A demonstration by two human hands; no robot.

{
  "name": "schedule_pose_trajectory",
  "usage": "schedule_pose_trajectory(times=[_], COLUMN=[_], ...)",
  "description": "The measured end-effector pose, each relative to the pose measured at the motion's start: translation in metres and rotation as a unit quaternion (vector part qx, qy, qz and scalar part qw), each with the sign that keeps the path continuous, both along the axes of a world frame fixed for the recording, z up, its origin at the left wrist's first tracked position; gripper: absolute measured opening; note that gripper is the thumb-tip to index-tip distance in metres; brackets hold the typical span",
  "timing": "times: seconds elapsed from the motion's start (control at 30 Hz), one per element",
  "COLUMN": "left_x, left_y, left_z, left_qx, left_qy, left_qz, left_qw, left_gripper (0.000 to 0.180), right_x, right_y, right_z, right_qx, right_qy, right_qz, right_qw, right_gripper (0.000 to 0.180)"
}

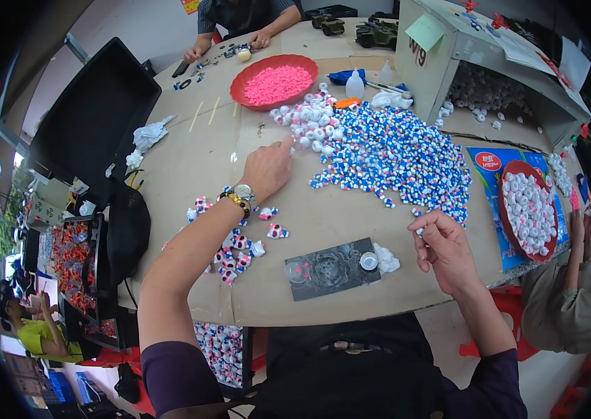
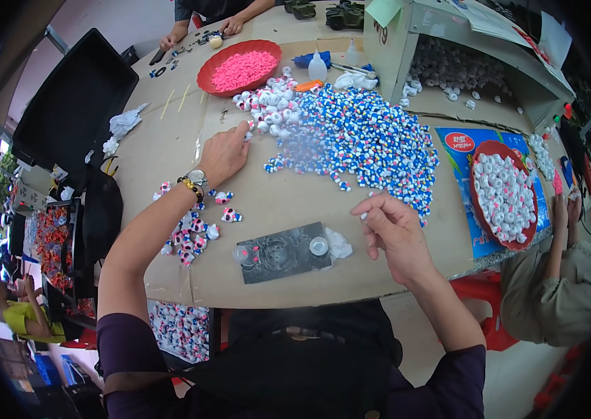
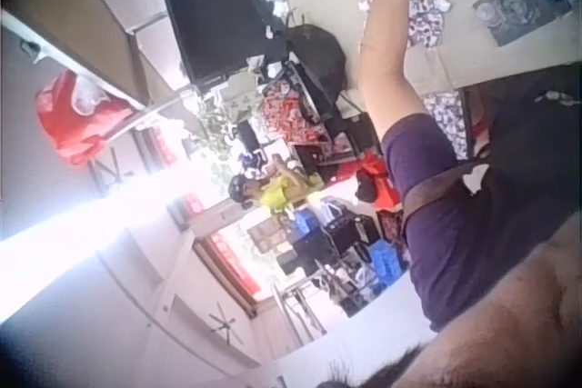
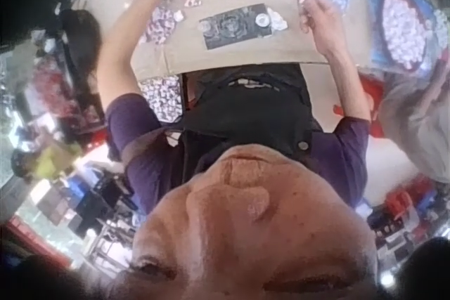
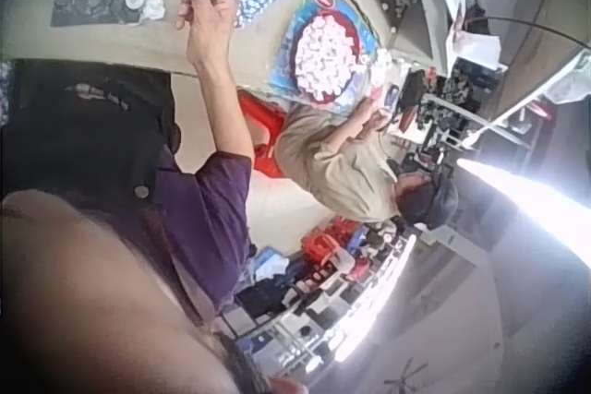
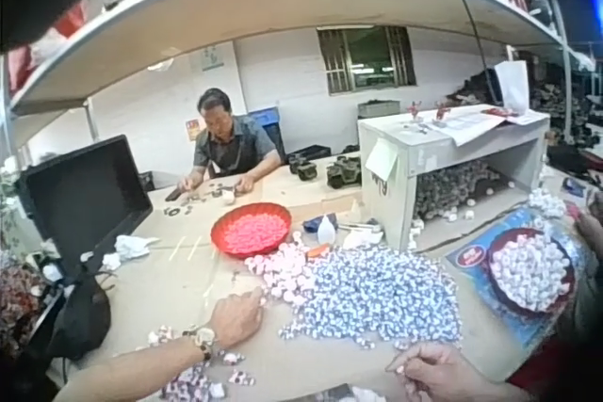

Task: The person assembles plastic figurine heads by attaching plastic eyes and other small parts by hand, using a glue plate to apply adhesive.

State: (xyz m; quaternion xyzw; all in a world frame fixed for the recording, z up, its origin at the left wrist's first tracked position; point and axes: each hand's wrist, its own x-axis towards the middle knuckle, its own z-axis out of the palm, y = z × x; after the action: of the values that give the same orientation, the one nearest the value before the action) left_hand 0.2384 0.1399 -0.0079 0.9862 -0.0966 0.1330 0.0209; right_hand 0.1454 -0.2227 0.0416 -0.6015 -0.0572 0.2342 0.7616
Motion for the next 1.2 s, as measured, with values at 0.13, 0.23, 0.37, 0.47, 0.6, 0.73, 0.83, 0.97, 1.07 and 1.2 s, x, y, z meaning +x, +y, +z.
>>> schedule_pose_trajectory(times=[0.13,0.23,0.37,0.47,0.6,0.73,0.83,0.97,1.07,1.2], left_x=[-0.004,-0.005,-0.006,-0.001,-0.043,-0.132,-0.195,-0.241,-0.242,-0.24], left_y=[0.0,0.001,0.008,0.019,0.011,-0.011,-0.053,-0.107,-0.131,-0.135], left_z=[-0.001,-0.002,-0.007,-0.004,0.06,0.088,0.072,0.037,0.026,0.009], left_qx=[-0.011,-0.046,-0.158,-0.401,-0.809,-0.913,-0.955,-0.961,-0.952,-0.954], left_qy=[-0.016,-0.022,-0.061,-0.012,0.083,0.147,0.195,0.273,0.304,0.295], left_qz=[0.04,0.067,0.074,0.147,0.081,-0.075,-0.076,-0.016,0.027,0.04], left_qw=[0.999,0.996,0.983,0.904,0.576,0.372,0.211,0.037,-0.002,0.029], left_gripper=[0.019,0.016,0.019,0.021,0.021,0.029,0.036,0.04,0.036,0.035], right_x=[-0.008,-0.017,-0.023,-0.023,-0.018,-0.017,-0.012,-0.012,-0.017,-0.019], right_y=[0.002,-0.001,-0.005,-0.003,-0.009,0.007,0.012,0.016,0.014,0.018], right_z=[0.003,0.006,0.006,0.006,-0.004,-0.004,-0.009,-0.021,-0.023,-0.024], right_qx=[0.021,0.031,0.047,0.045,-0.002,-0.05,-0.023,-0.042,-0.037,-0.061], right_qy=[0.015,0.035,0.046,0.051,0.017,-0.077,-0.091,-0.108,-0.122,-0.162], right_qz=[0.004,0.0,0.005,-0.02,-0.008,-0.033,-0.04,0.002,0.005,0.004], right_qw=[1.0,0.999,0.998,0.997,1.0,0.995,0.995,0.993,0.992,0.985], right_gripper=[0.025,0.029,0.029,0.028,0.025,0.019,0.018,0.018,0.016,0.015])
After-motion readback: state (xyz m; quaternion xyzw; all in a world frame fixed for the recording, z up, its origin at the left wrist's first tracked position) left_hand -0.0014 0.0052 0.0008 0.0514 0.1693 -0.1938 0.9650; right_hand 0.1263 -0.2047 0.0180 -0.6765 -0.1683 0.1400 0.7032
